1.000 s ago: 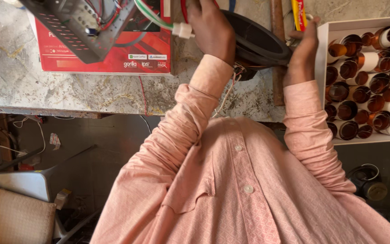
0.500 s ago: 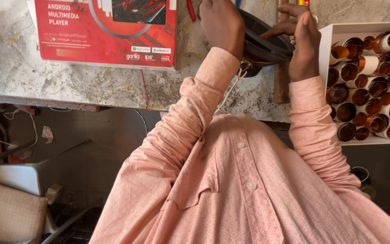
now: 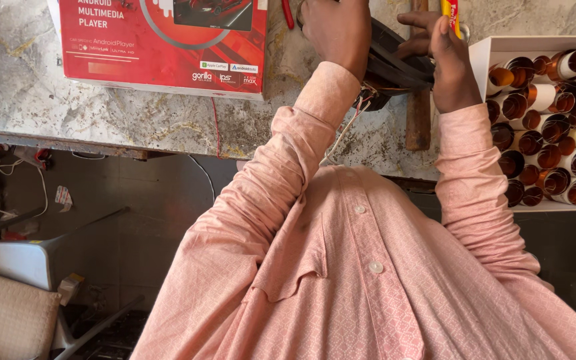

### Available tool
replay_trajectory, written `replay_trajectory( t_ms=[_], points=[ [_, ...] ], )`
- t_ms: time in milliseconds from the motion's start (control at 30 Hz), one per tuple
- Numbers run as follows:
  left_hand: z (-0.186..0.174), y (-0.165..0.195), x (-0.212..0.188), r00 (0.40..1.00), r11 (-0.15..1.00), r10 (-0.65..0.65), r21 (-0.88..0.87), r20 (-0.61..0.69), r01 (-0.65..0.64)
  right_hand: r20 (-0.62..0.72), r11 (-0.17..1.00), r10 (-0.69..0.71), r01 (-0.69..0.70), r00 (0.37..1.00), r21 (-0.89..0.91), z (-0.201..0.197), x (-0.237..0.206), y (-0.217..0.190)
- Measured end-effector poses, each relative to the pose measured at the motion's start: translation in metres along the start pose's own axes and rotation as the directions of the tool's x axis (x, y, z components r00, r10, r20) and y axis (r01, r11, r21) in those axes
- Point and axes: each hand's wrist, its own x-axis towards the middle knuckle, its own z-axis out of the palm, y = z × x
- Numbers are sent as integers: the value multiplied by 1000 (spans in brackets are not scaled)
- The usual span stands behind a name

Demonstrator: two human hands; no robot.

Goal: The person handles a speaker cone and its metal frame, repeatedly aligning and pressing the cone onto the frame. They use a wooden stick to press the cone into place and apply adhesive from a tube to the frame. The person continues to adjust the cone and frame, ensuring proper alignment.

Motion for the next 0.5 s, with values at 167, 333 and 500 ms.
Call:
replay_trajectory(
  t_ms=[167, 333, 500],
  points=[
    [-6, -4, -1, 992, 993, -86, -72, 88, 92, -144, 997, -79, 79, 987, -3, 6, 1, -4],
    [-32, -22, -7, 991, 985, 129, -109, -26, -131, -526, 999, 3, 23, 850, 42, 19, -1, 3],
    [-65, -35, -12, 934, 912, -239, -270, 267, 310, -575, 974, 107, 29, 811, 223, 40, -15, 3]
  ],
)
